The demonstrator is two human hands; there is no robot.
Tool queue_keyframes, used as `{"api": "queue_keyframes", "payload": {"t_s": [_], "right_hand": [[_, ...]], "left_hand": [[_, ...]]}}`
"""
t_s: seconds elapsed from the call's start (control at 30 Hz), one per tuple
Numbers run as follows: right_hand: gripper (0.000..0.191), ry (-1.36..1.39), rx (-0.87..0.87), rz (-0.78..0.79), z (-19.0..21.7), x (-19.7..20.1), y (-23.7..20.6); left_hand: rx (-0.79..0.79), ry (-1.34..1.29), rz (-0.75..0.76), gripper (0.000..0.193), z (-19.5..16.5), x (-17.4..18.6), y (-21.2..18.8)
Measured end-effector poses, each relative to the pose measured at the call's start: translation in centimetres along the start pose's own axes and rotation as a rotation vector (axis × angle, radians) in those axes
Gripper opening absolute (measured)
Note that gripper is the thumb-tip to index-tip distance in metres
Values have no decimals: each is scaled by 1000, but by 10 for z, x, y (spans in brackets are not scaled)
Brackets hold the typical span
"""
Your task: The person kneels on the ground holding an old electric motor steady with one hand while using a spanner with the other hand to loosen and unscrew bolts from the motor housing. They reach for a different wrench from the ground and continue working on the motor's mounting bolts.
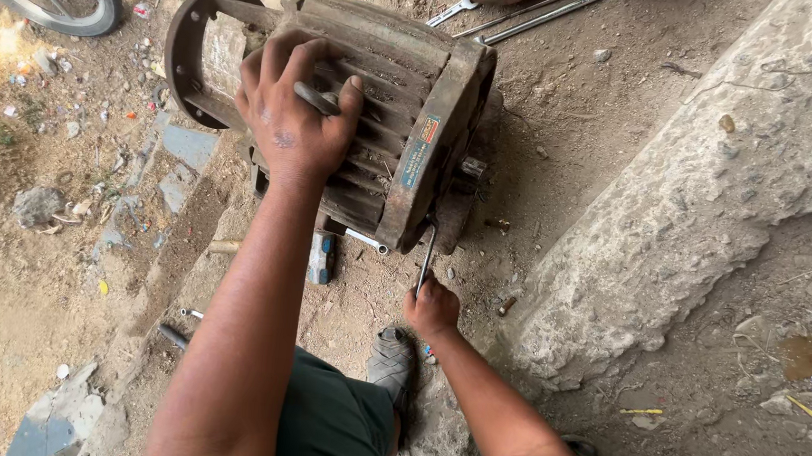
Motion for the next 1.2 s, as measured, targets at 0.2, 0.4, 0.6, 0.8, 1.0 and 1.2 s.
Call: {"api": "queue_keyframes", "payload": {"t_s": [0.2,0.4,0.6,0.8,1.0,1.2], "right_hand": [[32,-115,-52,-60,-8,-5,27],[44,75,-257,-6,-9,2,41],[63,321,-579,141,-9,-3,55],[63,300,-466,10,-9,-7,52],[64,405,-502,182,-19,-5,34],[60,486,-486,146,-16,1,38]], "left_hand": [[-37,-16,0,38,1,3,-1],[-7,-44,4,39,-2,3,2],[3,-39,12,40,-5,0,6],[31,-61,10,37,-1,-4,3],[-53,-46,-49,40,5,-6,0],[-32,-32,-12,36,3,-6,0]]}}
Point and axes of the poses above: each hand's wrist, its own y-axis towards the middle knuckle, its own x-axis out of the back of the hand, z = x × y, the point moved 3 cm from there along y, towards the middle knuckle, and after that the axes turned 12 degrees about -z, right-handed, at the moved point
